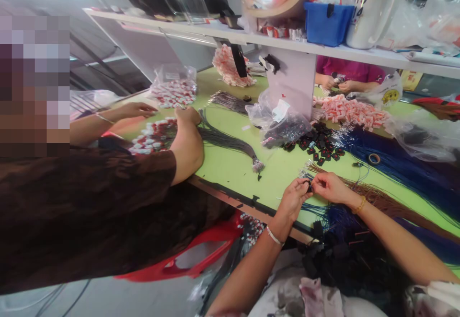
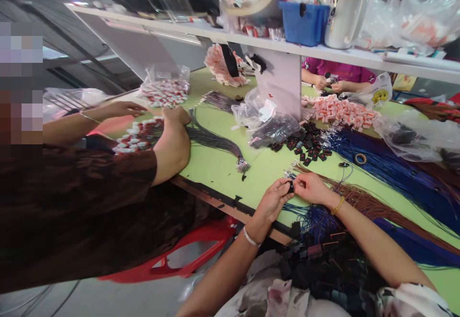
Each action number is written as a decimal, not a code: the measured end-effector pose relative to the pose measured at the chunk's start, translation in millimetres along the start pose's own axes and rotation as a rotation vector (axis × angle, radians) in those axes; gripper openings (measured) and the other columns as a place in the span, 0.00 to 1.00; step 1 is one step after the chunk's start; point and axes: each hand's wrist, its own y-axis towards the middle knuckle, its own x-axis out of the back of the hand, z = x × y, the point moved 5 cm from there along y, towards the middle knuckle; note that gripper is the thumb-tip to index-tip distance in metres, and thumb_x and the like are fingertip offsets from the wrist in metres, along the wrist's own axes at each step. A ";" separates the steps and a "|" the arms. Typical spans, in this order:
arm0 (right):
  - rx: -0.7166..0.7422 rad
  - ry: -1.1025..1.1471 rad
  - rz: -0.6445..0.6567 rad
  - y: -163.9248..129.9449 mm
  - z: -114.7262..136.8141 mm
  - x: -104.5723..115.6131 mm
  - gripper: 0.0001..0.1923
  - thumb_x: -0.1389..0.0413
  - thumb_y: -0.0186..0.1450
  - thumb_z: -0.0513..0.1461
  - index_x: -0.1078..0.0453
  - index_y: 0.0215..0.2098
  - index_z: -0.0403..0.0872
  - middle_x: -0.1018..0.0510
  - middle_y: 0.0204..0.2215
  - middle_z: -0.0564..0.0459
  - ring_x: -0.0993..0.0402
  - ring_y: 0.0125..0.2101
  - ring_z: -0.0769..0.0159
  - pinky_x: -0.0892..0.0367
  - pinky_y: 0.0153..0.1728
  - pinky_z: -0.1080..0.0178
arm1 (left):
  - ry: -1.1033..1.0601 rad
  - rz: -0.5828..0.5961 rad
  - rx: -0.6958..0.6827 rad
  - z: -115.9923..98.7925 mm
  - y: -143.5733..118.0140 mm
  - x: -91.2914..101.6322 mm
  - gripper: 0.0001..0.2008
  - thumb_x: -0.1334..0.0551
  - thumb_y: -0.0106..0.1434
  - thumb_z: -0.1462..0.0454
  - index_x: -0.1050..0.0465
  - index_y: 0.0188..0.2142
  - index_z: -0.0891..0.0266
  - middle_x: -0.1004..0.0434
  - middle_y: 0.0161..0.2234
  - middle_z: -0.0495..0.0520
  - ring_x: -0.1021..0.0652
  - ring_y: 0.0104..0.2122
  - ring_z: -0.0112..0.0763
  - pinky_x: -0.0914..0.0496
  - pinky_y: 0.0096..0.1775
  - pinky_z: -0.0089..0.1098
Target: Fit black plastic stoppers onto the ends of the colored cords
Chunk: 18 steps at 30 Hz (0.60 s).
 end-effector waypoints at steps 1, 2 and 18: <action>-0.003 -0.001 -0.002 -0.3 -0.7 0.3 0.07 0.49 0.58 0.35 0.33 0.23 0.43 0.33 0.19 0.59 0.41 0.20 0.74 0.47 0.23 0.71 | 0.001 -0.002 -0.001 0.3 0.1 0.0 0.18 0.27 0.44 0.62 0.27 0.34 0.66 0.27 0.29 0.51 0.27 0.27 0.24 0.29 0.34 0.28; -0.006 -0.011 -0.010 -0.5 -1.3 0.1 0.06 0.49 0.58 0.34 0.34 0.23 0.43 0.33 0.18 0.59 0.42 0.20 0.74 0.47 0.23 0.71 | 0.006 -0.004 -0.006 0.6 0.3 0.0 0.18 0.27 0.44 0.62 0.27 0.34 0.66 0.27 0.28 0.51 0.27 0.27 0.24 0.30 0.33 0.28; -0.396 0.234 -1.076 -89.5 -68.2 132.3 0.11 0.43 0.55 0.44 0.30 0.31 0.44 0.26 0.26 0.52 0.35 0.23 0.70 0.41 0.22 0.68 | 0.044 -0.001 -0.001 1.6 0.3 4.3 0.18 0.28 0.46 0.61 0.28 0.35 0.65 0.22 0.33 0.56 0.23 0.32 0.28 0.28 0.35 0.28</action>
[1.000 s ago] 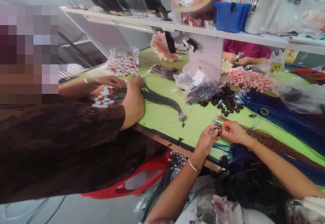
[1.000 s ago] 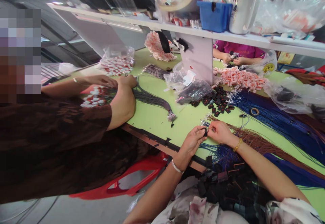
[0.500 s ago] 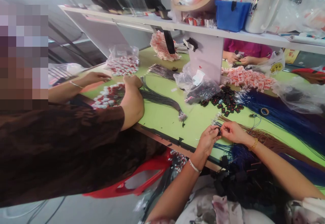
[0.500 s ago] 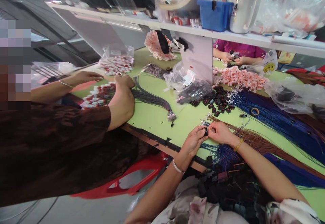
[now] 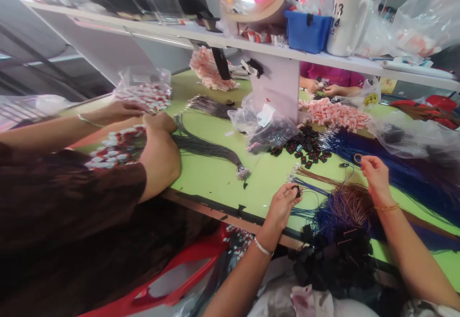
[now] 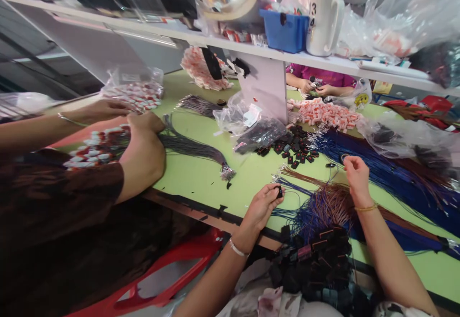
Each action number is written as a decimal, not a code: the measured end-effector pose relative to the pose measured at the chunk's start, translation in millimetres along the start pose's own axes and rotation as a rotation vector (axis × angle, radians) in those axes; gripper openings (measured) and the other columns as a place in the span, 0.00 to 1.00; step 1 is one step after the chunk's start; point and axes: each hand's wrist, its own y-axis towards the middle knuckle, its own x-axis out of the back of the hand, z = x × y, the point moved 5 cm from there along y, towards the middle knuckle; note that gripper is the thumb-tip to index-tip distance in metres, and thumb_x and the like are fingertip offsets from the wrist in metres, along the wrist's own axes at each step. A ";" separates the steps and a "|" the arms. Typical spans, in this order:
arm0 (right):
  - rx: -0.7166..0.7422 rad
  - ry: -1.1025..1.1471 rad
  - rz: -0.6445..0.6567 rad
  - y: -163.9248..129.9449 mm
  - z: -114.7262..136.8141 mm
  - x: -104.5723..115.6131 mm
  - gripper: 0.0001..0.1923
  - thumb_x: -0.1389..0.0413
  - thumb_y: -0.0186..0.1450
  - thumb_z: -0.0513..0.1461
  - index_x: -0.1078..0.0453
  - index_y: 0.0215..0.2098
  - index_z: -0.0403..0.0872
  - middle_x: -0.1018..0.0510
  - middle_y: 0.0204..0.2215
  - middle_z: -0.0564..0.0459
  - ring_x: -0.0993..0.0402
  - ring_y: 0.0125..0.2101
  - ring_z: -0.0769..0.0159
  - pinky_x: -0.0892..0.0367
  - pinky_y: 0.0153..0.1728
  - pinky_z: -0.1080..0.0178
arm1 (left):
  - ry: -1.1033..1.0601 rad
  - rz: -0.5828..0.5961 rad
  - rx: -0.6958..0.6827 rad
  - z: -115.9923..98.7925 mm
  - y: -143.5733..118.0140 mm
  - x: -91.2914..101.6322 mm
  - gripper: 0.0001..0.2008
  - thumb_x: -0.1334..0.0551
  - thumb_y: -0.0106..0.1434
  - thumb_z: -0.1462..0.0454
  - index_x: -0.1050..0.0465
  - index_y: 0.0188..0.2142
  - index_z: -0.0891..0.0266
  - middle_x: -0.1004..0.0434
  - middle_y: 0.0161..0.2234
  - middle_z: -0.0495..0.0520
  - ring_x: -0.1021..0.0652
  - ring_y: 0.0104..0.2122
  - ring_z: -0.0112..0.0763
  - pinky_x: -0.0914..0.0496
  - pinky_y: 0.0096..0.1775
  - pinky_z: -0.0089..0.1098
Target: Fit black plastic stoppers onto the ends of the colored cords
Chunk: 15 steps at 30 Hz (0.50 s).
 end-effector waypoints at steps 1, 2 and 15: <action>-0.078 -0.014 -0.036 3.9 -14.4 9.2 0.11 0.42 0.52 0.43 0.30 0.30 0.43 0.26 0.25 0.52 0.35 0.23 0.70 0.42 0.21 0.69 | 0.004 0.001 0.000 0.1 -0.2 -0.3 0.18 0.28 0.46 0.61 0.28 0.36 0.65 0.22 0.33 0.56 0.23 0.32 0.28 0.28 0.35 0.28; -0.171 -0.031 -0.033 5.6 -28.0 13.9 0.12 0.41 0.51 0.43 0.29 0.29 0.43 0.26 0.25 0.51 0.36 0.22 0.71 0.43 0.19 0.69 | 0.008 0.001 -0.001 0.3 -0.3 -0.5 0.18 0.28 0.46 0.61 0.28 0.36 0.65 0.22 0.33 0.56 0.23 0.32 0.27 0.27 0.35 0.28; -0.568 0.475 0.274 -1.0 -41.0 -12.0 0.10 0.39 0.51 0.40 0.32 0.29 0.44 0.33 0.18 0.59 0.48 0.13 0.80 0.56 0.10 0.74 | 0.053 -0.005 0.019 -0.6 -0.9 1.9 0.18 0.28 0.46 0.63 0.28 0.36 0.66 0.22 0.33 0.56 0.22 0.32 0.29 0.27 0.35 0.27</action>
